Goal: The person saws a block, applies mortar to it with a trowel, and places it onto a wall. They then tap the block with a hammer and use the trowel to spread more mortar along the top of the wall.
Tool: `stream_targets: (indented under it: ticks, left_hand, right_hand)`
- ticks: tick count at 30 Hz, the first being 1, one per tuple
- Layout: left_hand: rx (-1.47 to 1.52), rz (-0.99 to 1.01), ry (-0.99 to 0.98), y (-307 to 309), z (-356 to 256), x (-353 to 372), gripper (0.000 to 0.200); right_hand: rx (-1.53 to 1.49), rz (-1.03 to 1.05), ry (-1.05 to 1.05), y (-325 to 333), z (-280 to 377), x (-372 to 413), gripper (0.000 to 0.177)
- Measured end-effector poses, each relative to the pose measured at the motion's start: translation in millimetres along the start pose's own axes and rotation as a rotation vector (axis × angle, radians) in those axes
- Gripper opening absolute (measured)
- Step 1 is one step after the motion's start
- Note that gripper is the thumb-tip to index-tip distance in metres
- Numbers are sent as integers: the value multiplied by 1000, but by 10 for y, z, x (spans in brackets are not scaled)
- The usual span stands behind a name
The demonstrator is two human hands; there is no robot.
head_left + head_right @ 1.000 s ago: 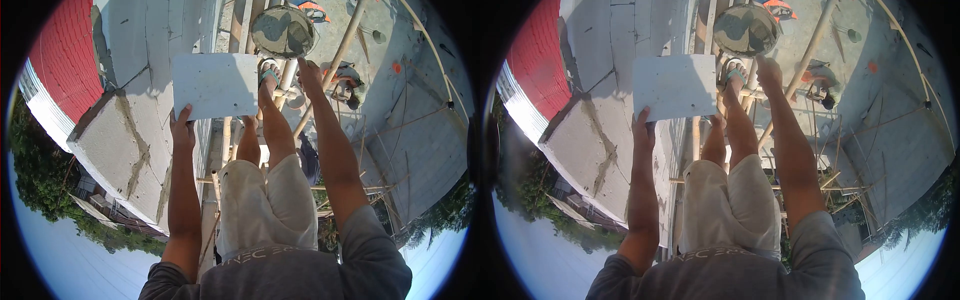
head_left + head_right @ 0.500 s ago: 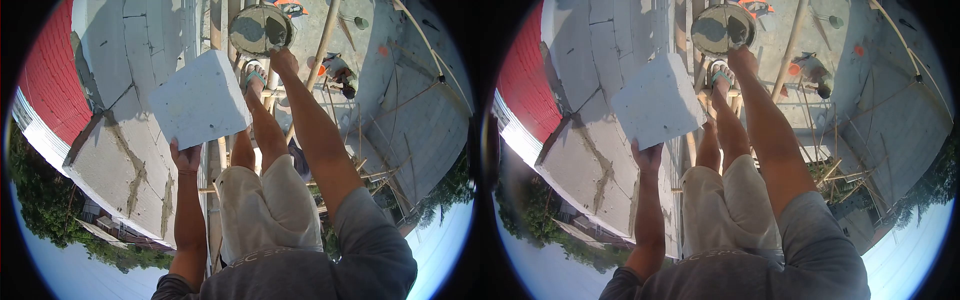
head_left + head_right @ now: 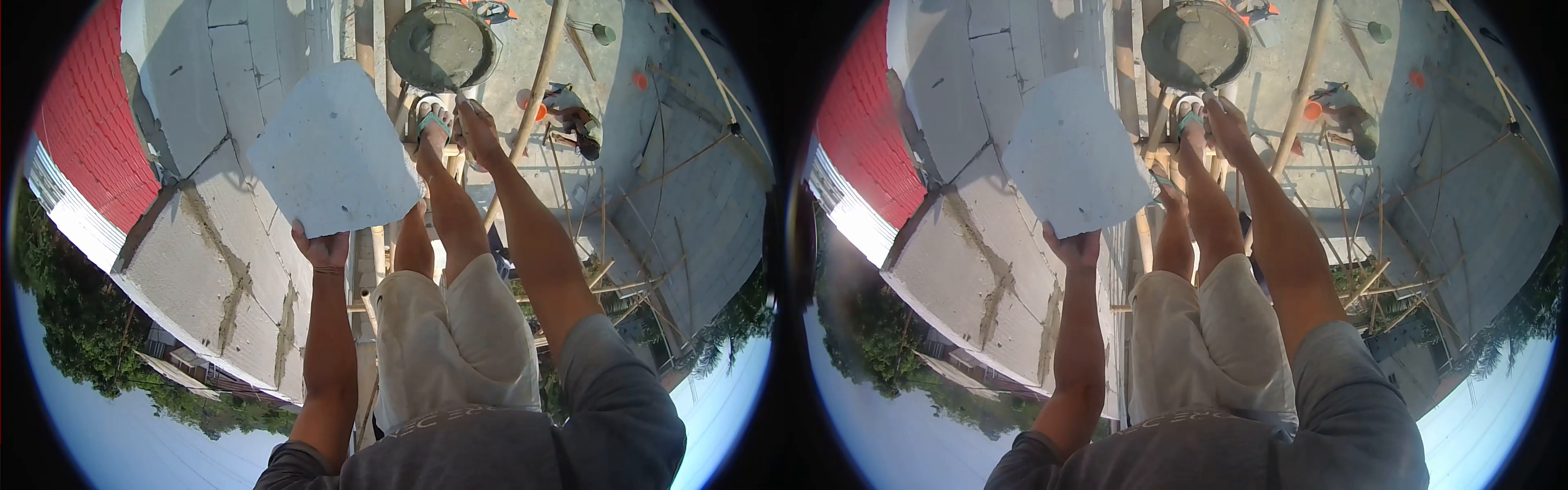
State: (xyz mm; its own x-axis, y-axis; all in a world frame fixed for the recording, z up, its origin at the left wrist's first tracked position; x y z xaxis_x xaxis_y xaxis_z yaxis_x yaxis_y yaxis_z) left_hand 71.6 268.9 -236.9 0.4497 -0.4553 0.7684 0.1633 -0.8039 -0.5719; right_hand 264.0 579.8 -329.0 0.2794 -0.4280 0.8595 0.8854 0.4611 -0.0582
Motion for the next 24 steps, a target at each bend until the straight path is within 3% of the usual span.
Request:
stream_targets:
  ticks: [5,11,18,20,24]
  left_hand:
    - [47,63,-26,-119,-8,-129,82]
    - [33,145,-24,-270,-72,-303,84]
    - [45,318,-89,-316,-14,-771,84]
    - [114,407,-21,-442,80,-829,84]
    - [85,424,-68,-644,168,-891,85]
  right_hand:
    - [58,69,96,173,181,417,23]
    - [159,100,216,73,823,1246,28]
    - [285,118,119,-514,1534,2445,33]
    - [860,-113,524,-703,1840,2630,43]
    - [711,-111,346,-755,1928,2738,46]
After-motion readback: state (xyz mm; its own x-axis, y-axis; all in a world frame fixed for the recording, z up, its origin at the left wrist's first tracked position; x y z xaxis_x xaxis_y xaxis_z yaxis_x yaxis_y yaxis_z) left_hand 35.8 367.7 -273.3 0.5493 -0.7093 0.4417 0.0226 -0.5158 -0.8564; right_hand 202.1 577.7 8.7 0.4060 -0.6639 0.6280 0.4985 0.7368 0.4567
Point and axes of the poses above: each hand's wrist, its own x-axis away from the middle knuckle, its own y-axis out of the back of the hand, z = x × y, the point moved 5 cm from there along -x, towards the middle knuckle, and after that the axes turned 8 degrees about x, right-handed, at the moved point
